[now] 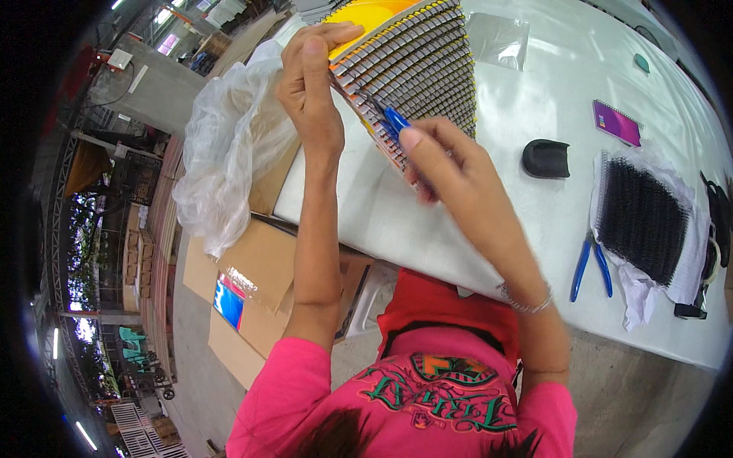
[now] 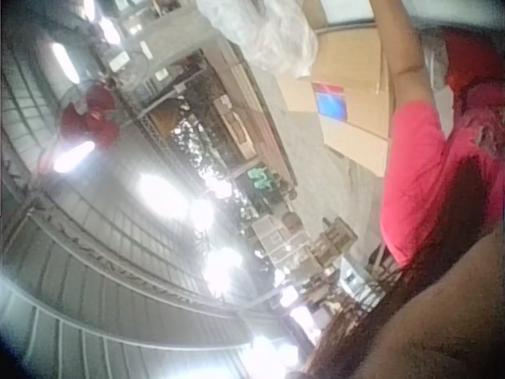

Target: The person uses blue-handled pliers to trim the spiral binding of stacked notebooks on a white table. After trimming, the person places the notebooks into a cardboard box and stacks them by color.

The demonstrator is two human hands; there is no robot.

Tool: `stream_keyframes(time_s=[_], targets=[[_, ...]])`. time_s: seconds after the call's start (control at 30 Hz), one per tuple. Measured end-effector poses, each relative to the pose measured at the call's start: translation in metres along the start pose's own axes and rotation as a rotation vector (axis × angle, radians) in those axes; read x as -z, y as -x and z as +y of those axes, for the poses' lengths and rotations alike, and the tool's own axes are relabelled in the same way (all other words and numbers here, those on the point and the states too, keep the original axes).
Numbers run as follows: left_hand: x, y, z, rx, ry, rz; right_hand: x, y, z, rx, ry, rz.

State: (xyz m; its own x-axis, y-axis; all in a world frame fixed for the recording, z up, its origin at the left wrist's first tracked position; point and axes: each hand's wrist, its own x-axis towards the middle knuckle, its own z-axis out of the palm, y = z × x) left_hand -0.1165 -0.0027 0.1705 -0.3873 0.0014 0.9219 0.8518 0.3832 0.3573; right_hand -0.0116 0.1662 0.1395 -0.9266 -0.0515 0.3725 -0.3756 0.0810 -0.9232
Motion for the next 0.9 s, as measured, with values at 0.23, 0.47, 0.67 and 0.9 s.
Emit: stream_keyframes(time_s=[0.23,0.47,0.67,0.9], targets=[[0.000,-0.001,-0.001,-0.012,-0.015,0.009,-0.009,0.009,0.024,0.411,0.606,0.280],[0.000,-0.002,-0.005,-0.031,-0.002,0.023,-0.012,0.005,0.024,0.432,0.605,0.302],[0.004,0.000,-0.010,-0.030,0.000,-0.027,-0.009,0.004,0.010,0.053,0.124,0.040],[0.000,0.000,-0.002,0.044,-0.016,0.015,-0.006,0.005,0.021,0.134,0.110,0.079]])
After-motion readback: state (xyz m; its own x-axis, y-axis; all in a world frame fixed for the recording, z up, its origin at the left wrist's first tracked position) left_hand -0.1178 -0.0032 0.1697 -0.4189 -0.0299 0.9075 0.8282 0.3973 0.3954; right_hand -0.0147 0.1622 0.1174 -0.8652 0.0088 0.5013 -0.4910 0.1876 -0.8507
